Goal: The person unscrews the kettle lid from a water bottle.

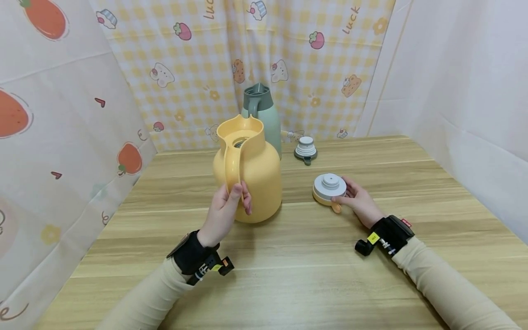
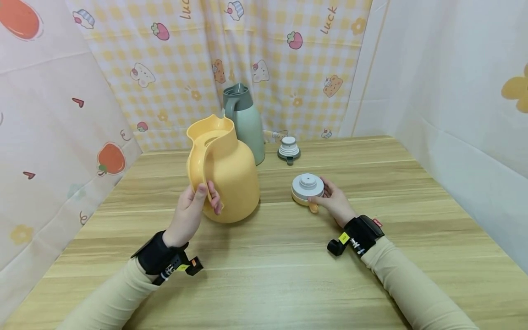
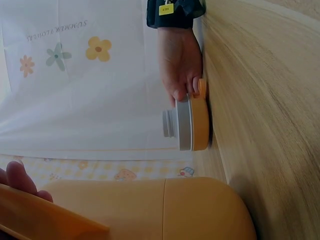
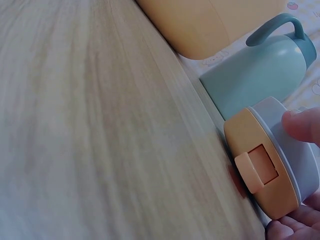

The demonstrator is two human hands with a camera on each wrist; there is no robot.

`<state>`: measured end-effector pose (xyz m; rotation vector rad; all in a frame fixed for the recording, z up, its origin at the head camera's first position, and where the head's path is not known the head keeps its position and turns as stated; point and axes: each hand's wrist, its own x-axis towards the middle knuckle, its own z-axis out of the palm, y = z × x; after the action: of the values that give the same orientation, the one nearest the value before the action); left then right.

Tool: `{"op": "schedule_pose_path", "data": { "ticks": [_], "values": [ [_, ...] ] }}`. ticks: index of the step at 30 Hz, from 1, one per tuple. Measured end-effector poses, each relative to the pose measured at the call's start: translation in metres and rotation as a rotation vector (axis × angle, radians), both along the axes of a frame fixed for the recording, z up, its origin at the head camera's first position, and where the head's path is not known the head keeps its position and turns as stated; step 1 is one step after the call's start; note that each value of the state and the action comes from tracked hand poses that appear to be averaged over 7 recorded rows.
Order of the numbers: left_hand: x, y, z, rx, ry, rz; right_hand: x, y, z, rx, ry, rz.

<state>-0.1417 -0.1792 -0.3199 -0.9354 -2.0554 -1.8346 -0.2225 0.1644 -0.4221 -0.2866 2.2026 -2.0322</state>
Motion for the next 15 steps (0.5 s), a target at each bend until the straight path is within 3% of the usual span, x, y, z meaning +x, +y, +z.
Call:
{"op": "schedule_pose_path", "data": {
  "ticks": [7, 15],
  "values": [
    [0.0010, -0.0005, 0.0011, -0.003, 0.004, 0.005, -0.0003, -0.0013, 0.0017, 0.005, -0.004, -0.002],
    [0.0046, -0.0021, 0.0009, -0.036, 0.041, 0.103, 0.0016, -0.0008, 0.0018, 0.016, -0.016, -0.001]
  ]
}}
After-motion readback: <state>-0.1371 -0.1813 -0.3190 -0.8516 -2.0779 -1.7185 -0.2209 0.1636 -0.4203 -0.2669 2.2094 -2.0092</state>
